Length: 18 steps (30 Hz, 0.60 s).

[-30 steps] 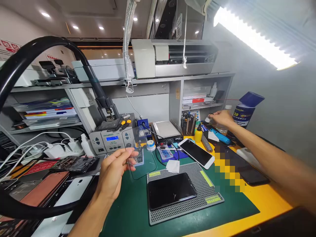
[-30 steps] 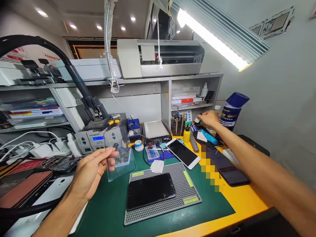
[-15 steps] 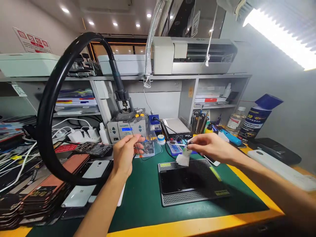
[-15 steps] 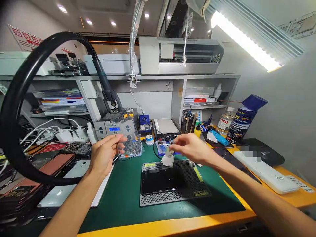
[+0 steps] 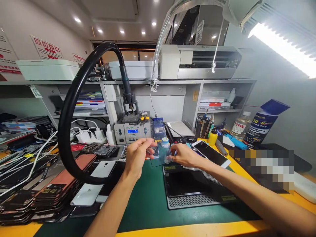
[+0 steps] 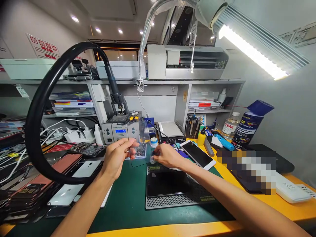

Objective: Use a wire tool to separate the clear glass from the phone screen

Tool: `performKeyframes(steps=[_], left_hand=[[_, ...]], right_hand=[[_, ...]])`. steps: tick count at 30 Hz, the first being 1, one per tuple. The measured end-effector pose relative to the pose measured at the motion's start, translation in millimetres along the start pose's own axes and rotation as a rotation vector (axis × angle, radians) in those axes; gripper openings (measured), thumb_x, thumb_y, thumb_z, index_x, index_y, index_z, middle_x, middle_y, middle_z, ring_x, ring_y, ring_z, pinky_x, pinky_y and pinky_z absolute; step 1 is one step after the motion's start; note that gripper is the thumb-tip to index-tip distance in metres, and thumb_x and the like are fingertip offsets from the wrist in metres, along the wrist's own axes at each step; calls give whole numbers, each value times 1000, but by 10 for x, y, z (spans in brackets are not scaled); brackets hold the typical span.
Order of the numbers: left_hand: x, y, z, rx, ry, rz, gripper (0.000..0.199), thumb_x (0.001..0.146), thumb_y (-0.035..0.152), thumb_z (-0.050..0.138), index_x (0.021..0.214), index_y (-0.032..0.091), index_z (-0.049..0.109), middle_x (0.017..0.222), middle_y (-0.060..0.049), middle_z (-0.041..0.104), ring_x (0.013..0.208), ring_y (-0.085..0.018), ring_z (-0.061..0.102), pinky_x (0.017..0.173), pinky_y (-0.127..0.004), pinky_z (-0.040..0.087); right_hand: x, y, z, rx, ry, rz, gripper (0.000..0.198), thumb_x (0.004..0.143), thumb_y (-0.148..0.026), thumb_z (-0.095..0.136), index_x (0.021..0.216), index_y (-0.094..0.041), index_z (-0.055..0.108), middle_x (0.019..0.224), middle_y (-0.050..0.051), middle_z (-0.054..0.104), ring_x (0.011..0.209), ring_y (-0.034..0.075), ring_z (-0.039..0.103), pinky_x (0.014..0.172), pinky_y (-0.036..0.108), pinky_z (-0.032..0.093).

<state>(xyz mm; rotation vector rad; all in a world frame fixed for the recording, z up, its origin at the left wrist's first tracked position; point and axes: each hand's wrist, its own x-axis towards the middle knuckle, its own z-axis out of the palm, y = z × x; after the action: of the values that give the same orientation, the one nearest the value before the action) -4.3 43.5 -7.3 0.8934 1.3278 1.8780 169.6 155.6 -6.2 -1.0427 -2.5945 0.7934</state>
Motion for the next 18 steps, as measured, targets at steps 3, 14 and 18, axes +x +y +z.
performKeyframes(steps=[3, 14, 18], left_hand=[[-41, 10, 19, 9, -81, -22, 27, 77, 38, 77, 85, 13, 78, 86, -11, 77, 62, -13, 61, 52, -24, 51], [-176, -64, 165, 63, -171, -87, 28, 75, 38, 81, 84, 12, 80, 86, -13, 79, 65, -17, 65, 56, -27, 56], [-81, -51, 103, 36, 36, -26, 29, 73, 38, 81, 88, 13, 78, 90, -10, 79, 66, -15, 64, 56, -25, 56]], right_hand=[[-70, 111, -161, 139, 61, -19, 25, 98, -38, 66, 105, -15, 68, 97, 3, 70, 81, 16, 67, 75, 34, 58], [-308, 262, -408, 616, 194, -83, 49, 92, -57, 58, 110, -14, 73, 92, 9, 70, 73, 16, 61, 60, 27, 48], [-341, 309, -348, 446, 149, -100, 41, 95, -50, 56, 98, -14, 76, 86, 8, 71, 65, 15, 57, 56, 27, 44]])
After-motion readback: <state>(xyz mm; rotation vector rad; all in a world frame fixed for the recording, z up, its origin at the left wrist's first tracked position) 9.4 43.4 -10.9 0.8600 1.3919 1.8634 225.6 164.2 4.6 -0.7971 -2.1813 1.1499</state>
